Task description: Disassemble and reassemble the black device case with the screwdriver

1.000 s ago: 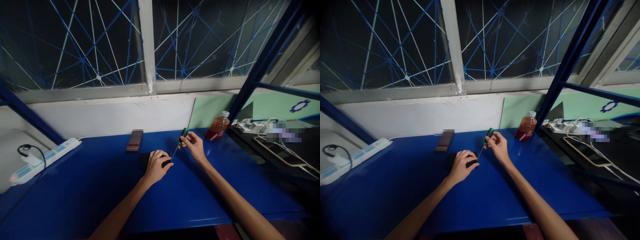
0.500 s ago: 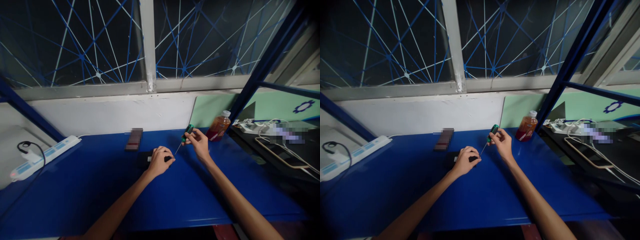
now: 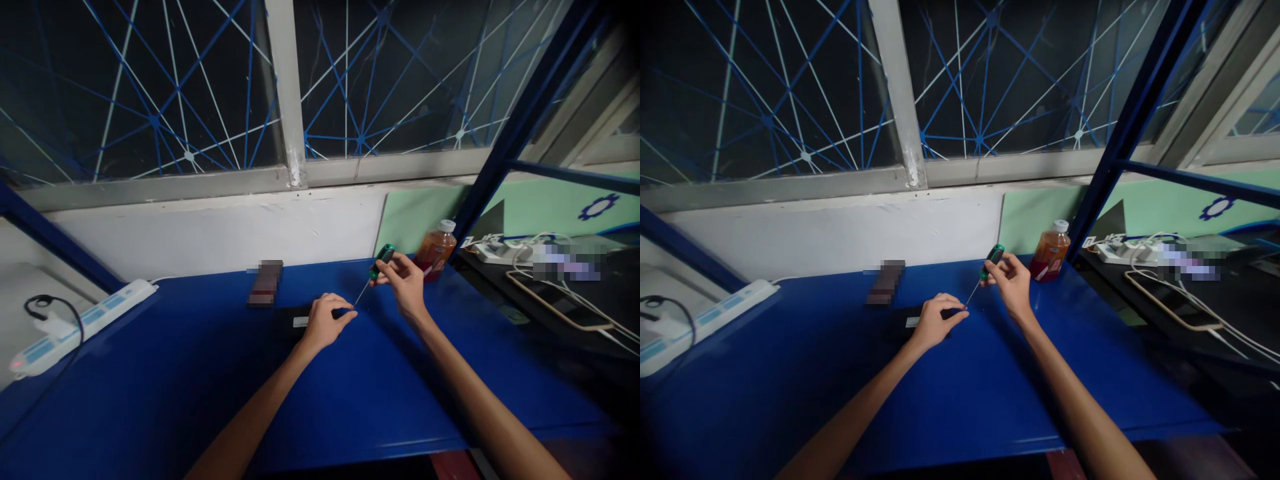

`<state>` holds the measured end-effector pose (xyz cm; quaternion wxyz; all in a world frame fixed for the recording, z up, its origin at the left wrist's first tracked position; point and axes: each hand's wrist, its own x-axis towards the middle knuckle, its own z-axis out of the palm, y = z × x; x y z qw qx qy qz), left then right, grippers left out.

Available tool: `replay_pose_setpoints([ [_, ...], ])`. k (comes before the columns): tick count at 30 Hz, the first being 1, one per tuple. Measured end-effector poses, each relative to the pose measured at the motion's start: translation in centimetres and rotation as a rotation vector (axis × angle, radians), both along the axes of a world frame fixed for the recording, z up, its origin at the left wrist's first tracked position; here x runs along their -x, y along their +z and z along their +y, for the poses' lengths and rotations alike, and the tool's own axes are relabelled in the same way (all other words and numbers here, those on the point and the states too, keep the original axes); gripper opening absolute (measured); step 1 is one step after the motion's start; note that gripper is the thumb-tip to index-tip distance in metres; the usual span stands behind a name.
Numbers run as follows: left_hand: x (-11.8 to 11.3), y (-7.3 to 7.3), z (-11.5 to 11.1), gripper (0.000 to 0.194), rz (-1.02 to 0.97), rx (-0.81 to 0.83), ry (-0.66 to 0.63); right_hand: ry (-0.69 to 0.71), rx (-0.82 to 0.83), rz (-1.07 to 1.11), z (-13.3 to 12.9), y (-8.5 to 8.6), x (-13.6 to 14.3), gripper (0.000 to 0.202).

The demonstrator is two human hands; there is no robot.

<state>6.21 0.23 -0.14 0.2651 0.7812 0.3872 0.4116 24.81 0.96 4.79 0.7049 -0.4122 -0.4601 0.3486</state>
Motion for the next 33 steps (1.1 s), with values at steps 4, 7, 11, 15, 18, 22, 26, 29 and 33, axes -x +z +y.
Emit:
replay_pose_setpoints([
  [4, -0.02, 0.05, 0.23, 0.005, -0.029, -0.007, -0.013, -0.001, -0.001, -0.003, -0.13, 0.14, 0.06, 0.027],
  [7, 0.18, 0.19, 0.48, 0.005, -0.032, -0.01, -0.031, -0.007, -0.003, -0.012, -0.08, -0.01, 0.06, 0.027],
  [11, 0.25, 0.38, 0.56, 0.007, 0.001, -0.014, -0.036, -0.007, -0.008, -0.018, -0.01, -0.3, 0.14, 0.027],
  [15, 0.11, 0.37, 0.39, 0.007, 0.025, -0.014, -0.041, -0.002, -0.008, -0.025, -0.04, -0.41, 0.25, 0.028],
  [18, 0.1, 0.33, 0.28, 0.007, 0.032, -0.026, -0.032, -0.002, -0.008, -0.027, -0.14, -0.29, 0.33, 0.027],
  [22, 0.16, 0.3, 0.2, 0.008, 0.017, -0.037, -0.024, -0.014, -0.02, -0.037, -0.24, -0.16, 0.35, 0.027],
  [26, 0.15, 0.32, 0.15, 0.007, -0.026, -0.057, -0.03, -0.021, -0.033, -0.046, -0.34, -0.13, 0.31, 0.027],
  [29, 0.13, 0.45, 0.1, 0.009, -0.048, -0.067, -0.031, -0.012, -0.043, -0.048, -0.54, -0.03, 0.37, 0.024],
  [33, 0.23, 0.7, -0.01, 0.011, -0.078, -0.064, -0.021, -0.008, -0.056, -0.046, -0.74, 0.1, 0.47, 0.02],
])
